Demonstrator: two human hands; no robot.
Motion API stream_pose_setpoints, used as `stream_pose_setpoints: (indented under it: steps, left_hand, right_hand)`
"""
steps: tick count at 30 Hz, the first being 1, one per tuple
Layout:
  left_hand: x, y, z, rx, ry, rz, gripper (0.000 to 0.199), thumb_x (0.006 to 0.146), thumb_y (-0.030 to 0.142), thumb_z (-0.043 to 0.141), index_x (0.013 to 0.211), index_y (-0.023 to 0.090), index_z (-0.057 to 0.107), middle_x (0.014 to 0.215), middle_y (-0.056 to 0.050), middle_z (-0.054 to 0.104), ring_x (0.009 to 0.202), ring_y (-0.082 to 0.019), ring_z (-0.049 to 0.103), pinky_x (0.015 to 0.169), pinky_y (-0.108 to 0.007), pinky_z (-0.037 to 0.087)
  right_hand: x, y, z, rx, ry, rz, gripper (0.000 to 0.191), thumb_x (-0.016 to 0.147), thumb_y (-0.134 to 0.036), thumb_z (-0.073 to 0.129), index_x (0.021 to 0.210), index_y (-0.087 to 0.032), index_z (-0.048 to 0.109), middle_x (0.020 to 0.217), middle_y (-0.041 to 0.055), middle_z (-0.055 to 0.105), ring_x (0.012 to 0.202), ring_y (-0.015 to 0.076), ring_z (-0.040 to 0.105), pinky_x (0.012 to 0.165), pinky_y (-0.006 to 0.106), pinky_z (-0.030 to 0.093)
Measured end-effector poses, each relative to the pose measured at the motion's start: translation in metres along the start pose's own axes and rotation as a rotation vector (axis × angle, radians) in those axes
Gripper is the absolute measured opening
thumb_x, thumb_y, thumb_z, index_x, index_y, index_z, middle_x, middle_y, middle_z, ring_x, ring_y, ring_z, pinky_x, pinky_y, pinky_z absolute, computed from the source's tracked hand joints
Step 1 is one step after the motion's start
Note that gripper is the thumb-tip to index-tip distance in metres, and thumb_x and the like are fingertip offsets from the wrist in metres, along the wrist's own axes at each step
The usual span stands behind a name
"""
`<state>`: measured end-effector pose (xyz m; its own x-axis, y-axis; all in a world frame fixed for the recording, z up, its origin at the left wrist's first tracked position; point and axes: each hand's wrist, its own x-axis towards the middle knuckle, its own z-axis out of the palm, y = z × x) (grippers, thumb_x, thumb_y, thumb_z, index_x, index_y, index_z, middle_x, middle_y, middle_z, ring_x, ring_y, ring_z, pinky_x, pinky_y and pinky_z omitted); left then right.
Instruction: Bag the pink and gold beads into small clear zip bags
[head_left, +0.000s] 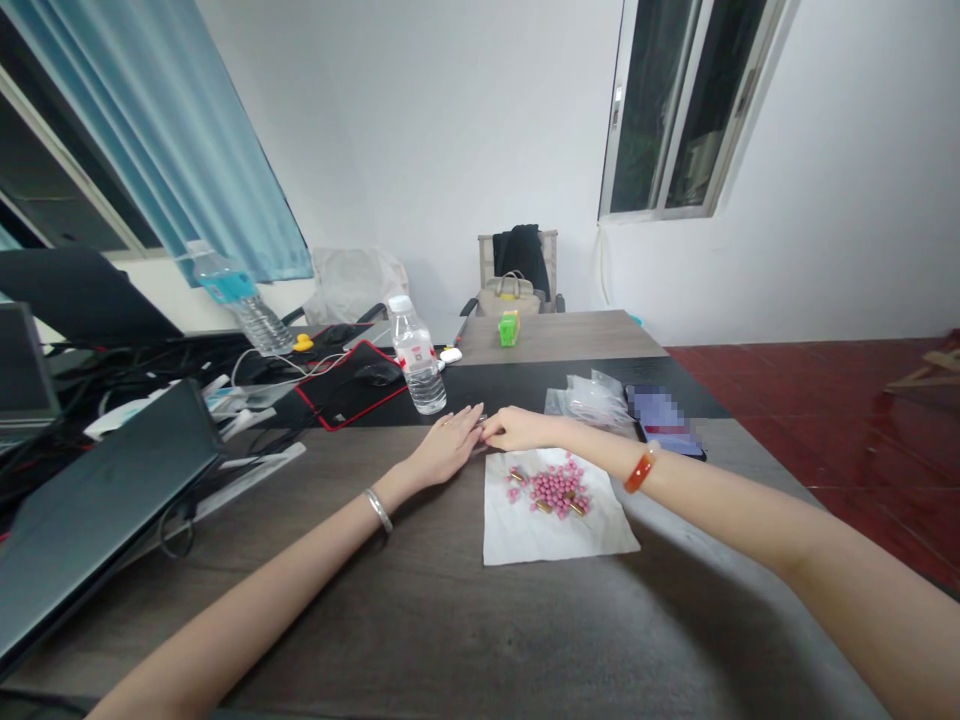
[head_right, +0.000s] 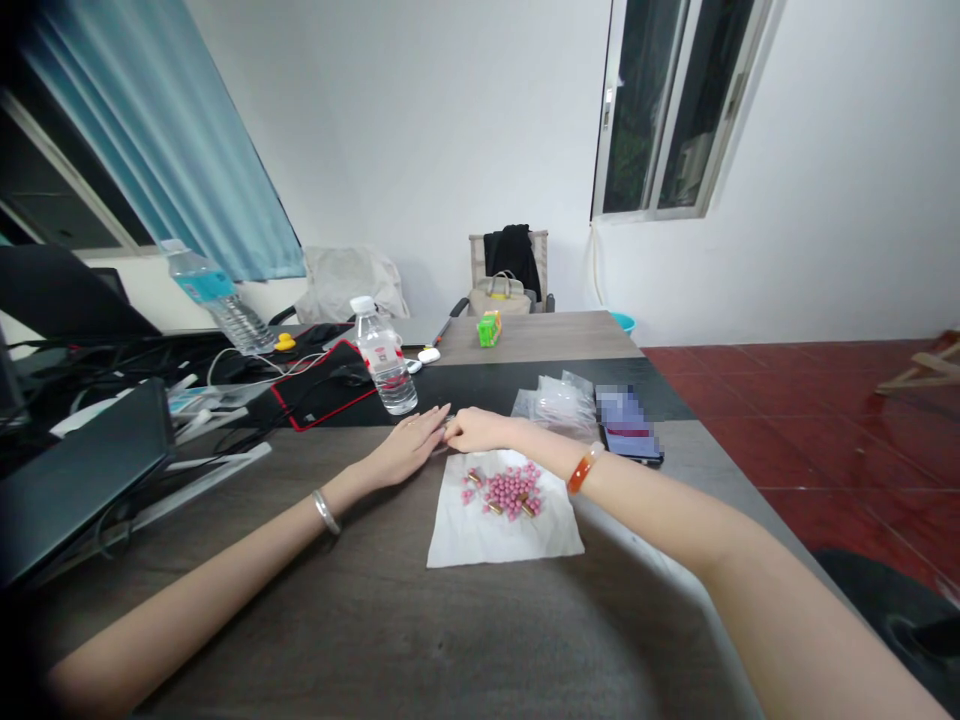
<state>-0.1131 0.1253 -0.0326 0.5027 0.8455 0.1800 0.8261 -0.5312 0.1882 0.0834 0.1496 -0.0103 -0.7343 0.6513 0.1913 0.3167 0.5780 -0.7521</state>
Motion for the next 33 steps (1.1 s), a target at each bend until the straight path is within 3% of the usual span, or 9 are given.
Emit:
stream_pose_setpoints:
  steps: [2, 6, 10, 13, 20, 24, 29, 31, 33]
  left_hand:
    - [0.005, -0.010, 0.008, 0.046, -0.081, -0.026, 0.053, 0.098, 0.032, 0.022, 0.145, 0.013, 0.037, 0.149, -0.015, 0.040, 0.139, -0.024, 0.037, 0.112, -0.046, 0.028]
    - [0.004, -0.026, 0.011, 0.124, -0.110, 0.001, 0.053, 0.097, 0.028, 0.022, 0.146, 0.013, 0.037, 0.153, -0.013, 0.032, 0.145, -0.024, 0.025, 0.116, -0.046, 0.018]
    - [0.000, -0.029, 0.007, 0.201, -0.094, 0.012, 0.055, 0.098, 0.032, 0.022, 0.147, 0.011, 0.034, 0.155, -0.014, 0.028, 0.146, -0.025, 0.022, 0.116, -0.044, 0.018]
    - [-0.001, -0.029, 0.008, 0.173, -0.074, -0.019, 0.057, 0.099, 0.036, 0.019, 0.149, 0.010, 0.029, 0.156, -0.015, 0.026, 0.145, -0.024, 0.023, 0.116, -0.044, 0.020]
    - [0.001, -0.031, 0.012, 0.093, -0.068, -0.015, 0.056, 0.099, 0.040, 0.024, 0.150, 0.018, 0.027, 0.156, -0.011, 0.028, 0.145, -0.022, 0.026, 0.117, -0.045, 0.016]
    - [0.001, -0.031, 0.009, 0.046, -0.113, -0.017, 0.058, 0.099, 0.042, 0.025, 0.151, 0.016, 0.026, 0.156, -0.011, 0.026, 0.145, -0.023, 0.024, 0.118, -0.044, 0.015]
    - [0.002, -0.033, 0.007, -0.065, -0.133, -0.034, 0.058, 0.097, 0.044, 0.031, 0.150, 0.019, 0.028, 0.157, -0.010, 0.024, 0.146, -0.024, 0.022, 0.117, -0.046, 0.016]
    - [0.001, -0.032, 0.003, -0.125, -0.096, -0.033, 0.059, 0.093, 0.045, 0.040, 0.145, 0.018, 0.036, 0.155, -0.013, 0.031, 0.144, -0.026, 0.027, 0.116, -0.048, 0.018]
    - [-0.001, -0.027, -0.006, -0.198, 0.053, 0.000, 0.051, 0.090, 0.043, 0.048, 0.133, 0.017, 0.050, 0.147, -0.015, 0.045, 0.138, -0.028, 0.039, 0.114, -0.048, 0.026]
  right_hand:
    - [0.002, 0.002, 0.000, -0.051, -0.049, -0.002, 0.016, 0.074, -0.015, 0.061, 0.060, -0.020, 0.068, 0.061, -0.0034, 0.066, 0.060, 0.0121, 0.055, 0.066, 0.026, 0.046]
    - [0.007, 0.005, 0.001, -0.113, -0.055, -0.022, 0.010, 0.082, -0.025, 0.062, 0.079, -0.023, 0.072, 0.089, 0.0003, 0.073, 0.081, 0.0155, 0.063, 0.080, 0.029, 0.049]
    - [0.007, 0.006, 0.005, -0.156, -0.018, -0.039, 0.024, 0.092, -0.033, 0.058, 0.109, -0.018, 0.064, 0.116, 0.0073, 0.064, 0.100, 0.0193, 0.062, 0.088, 0.039, 0.052]
    - [0.005, 0.008, 0.008, -0.179, 0.024, -0.045, 0.032, 0.094, -0.034, 0.056, 0.121, -0.017, 0.056, 0.123, 0.0094, 0.058, 0.103, 0.0211, 0.061, 0.086, 0.042, 0.053]
    - [0.005, 0.019, 0.007, -0.212, 0.025, -0.028, 0.031, 0.091, -0.033, 0.059, 0.118, -0.019, 0.061, 0.128, 0.0088, 0.059, 0.115, 0.0233, 0.057, 0.099, 0.045, 0.045]
    - [0.003, 0.021, 0.008, -0.220, -0.007, -0.018, 0.032, 0.088, -0.031, 0.061, 0.118, -0.019, 0.064, 0.132, 0.0054, 0.061, 0.126, 0.0197, 0.050, 0.110, 0.036, 0.034]
    - [-0.002, 0.019, 0.013, -0.222, -0.031, -0.026, 0.033, 0.089, -0.029, 0.058, 0.119, -0.017, 0.064, 0.134, 0.0053, 0.060, 0.128, 0.0169, 0.049, 0.109, 0.032, 0.035]
    - [-0.004, 0.018, 0.013, -0.223, -0.044, -0.033, 0.029, 0.089, -0.027, 0.058, 0.116, -0.020, 0.066, 0.133, 0.0029, 0.061, 0.129, 0.0161, 0.048, 0.109, 0.032, 0.035]
    - [-0.006, 0.017, 0.012, -0.225, -0.060, -0.041, 0.027, 0.090, -0.027, 0.057, 0.114, -0.023, 0.066, 0.133, 0.0009, 0.061, 0.131, 0.0162, 0.047, 0.111, 0.034, 0.033]
